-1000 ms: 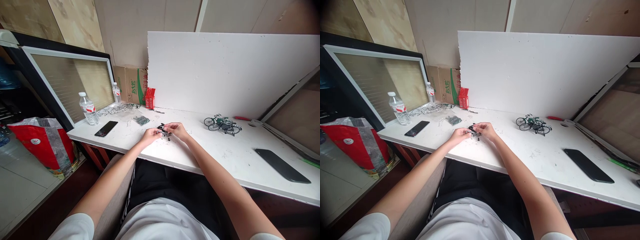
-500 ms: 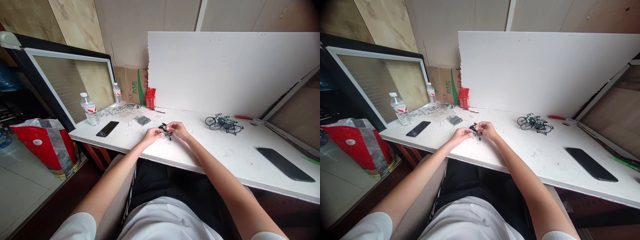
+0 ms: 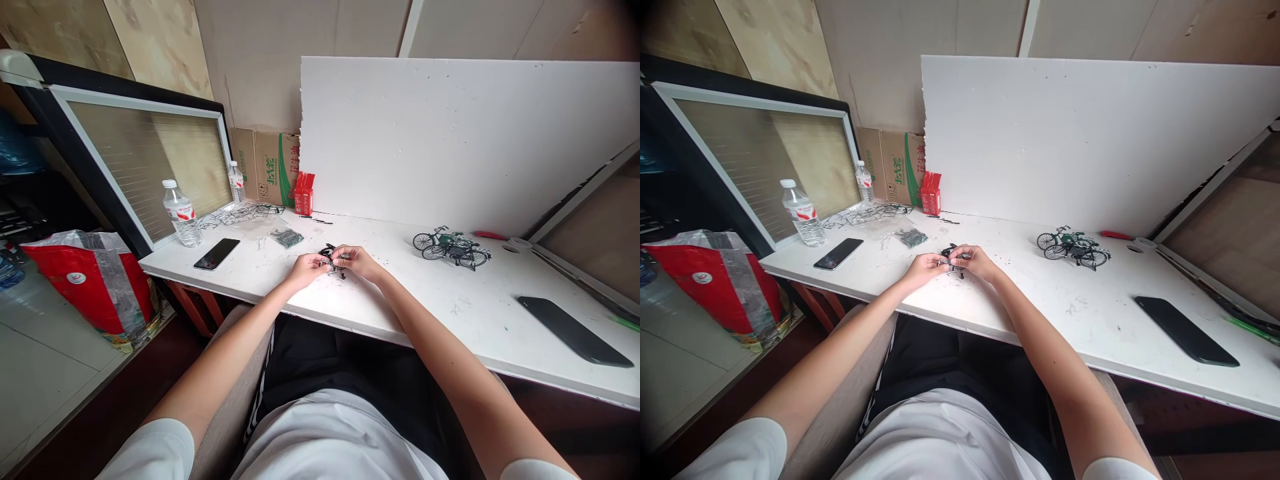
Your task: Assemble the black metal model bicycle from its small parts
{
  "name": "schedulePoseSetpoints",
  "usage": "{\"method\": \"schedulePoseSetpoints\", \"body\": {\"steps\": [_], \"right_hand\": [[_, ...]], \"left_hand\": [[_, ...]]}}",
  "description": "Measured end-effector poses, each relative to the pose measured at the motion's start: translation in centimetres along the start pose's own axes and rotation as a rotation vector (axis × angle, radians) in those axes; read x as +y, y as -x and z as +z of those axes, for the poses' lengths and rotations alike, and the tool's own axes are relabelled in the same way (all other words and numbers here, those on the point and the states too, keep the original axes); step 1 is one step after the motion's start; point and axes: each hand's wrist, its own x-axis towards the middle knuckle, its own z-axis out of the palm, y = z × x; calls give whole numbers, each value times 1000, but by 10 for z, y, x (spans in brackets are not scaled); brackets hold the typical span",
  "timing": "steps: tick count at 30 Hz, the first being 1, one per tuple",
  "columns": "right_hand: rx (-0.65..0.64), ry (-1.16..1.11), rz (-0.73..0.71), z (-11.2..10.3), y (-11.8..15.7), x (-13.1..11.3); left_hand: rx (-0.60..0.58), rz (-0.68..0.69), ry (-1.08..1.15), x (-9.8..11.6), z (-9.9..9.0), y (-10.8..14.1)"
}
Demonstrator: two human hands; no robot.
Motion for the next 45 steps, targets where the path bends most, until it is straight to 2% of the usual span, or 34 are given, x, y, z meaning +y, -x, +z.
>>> {"method": "schedulePoseSetpoints", "body": {"steps": [13,29,45], "right_hand": [[-48,19,-22,2,-1,4],[-47,2,23,2,-1,0],[-40,112,-32,1,-5,14]], "left_hand": [[-21,6,65,-1,0,-1],[-9,2,1,2,-1,0],[-37,-7,3,5,0,2]]}}
